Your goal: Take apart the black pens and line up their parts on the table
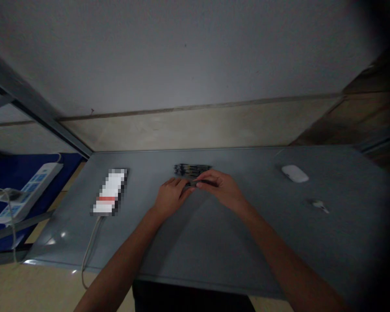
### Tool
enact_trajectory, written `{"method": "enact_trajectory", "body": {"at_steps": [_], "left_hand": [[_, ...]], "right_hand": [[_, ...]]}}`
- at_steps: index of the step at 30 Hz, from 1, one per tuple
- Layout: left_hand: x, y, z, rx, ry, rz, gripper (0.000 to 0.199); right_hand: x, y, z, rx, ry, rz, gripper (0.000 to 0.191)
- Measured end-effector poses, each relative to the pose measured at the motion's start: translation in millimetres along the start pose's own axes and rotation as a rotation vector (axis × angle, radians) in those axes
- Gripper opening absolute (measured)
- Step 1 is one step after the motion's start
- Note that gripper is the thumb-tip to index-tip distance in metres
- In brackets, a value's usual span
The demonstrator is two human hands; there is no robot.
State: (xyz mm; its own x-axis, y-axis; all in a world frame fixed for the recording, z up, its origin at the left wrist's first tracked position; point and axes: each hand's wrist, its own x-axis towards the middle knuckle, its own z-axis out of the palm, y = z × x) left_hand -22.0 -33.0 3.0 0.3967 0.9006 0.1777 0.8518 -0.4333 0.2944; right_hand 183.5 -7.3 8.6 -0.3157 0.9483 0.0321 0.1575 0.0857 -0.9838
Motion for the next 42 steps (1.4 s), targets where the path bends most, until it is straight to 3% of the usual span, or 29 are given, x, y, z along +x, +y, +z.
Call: {"method": "enact_trajectory", "body": {"at_steps": [4,9,14,19,25,30,35,40,42], "left_hand": [[-1.5,2.0,-2.1,0.054,-0.036,-0.014,0.037],[-2.2,4.1,-5.7,0.111,-0.100,0.006,0.037],[-2.5,5.7,-5.7,0.092,-0.118,-0.035,0.040],[-3.1,5.4,-3.0,0.067,-0.113,0.015,0.036],[-2.4,6.8,-3.7,0.070,-0.117,-0.041,0.039],[-3.5,7.1,-3.2,0.036,-0.106,0.010,0.035],[-3.8,6.7,-3.6,0.067,-0.119,-0.029,0.042],[-3.6,8.8,-4.4,0.050,-0.135,0.034,0.038],[-3.3,8.8,-3.9,0.067,-0.138,0.025,0.038]], "right_hand": [[-1.3,-1.2,4.5,-0.115,-0.018,-0.018,0.016],[-3.2,-2.7,3.2,-0.384,-0.054,-0.051,0.050],[-3.4,-4.3,1.3,-0.267,-0.138,-0.090,0.017],[-2.8,-2.9,-0.8,-0.432,-0.081,-0.093,0.040],[-4.0,-4.6,-1.8,-0.388,-0.110,-0.133,0.019],[-4.5,-5.4,0.3,-0.491,-0.096,-0.111,0.051],[-4.2,-5.5,-0.7,-0.375,-0.134,-0.152,0.027],[-3.6,-1.4,-1.0,-0.473,-0.120,-0.095,0.054],[-3.9,-0.9,-1.3,-0.446,-0.141,-0.083,0.047]]}}
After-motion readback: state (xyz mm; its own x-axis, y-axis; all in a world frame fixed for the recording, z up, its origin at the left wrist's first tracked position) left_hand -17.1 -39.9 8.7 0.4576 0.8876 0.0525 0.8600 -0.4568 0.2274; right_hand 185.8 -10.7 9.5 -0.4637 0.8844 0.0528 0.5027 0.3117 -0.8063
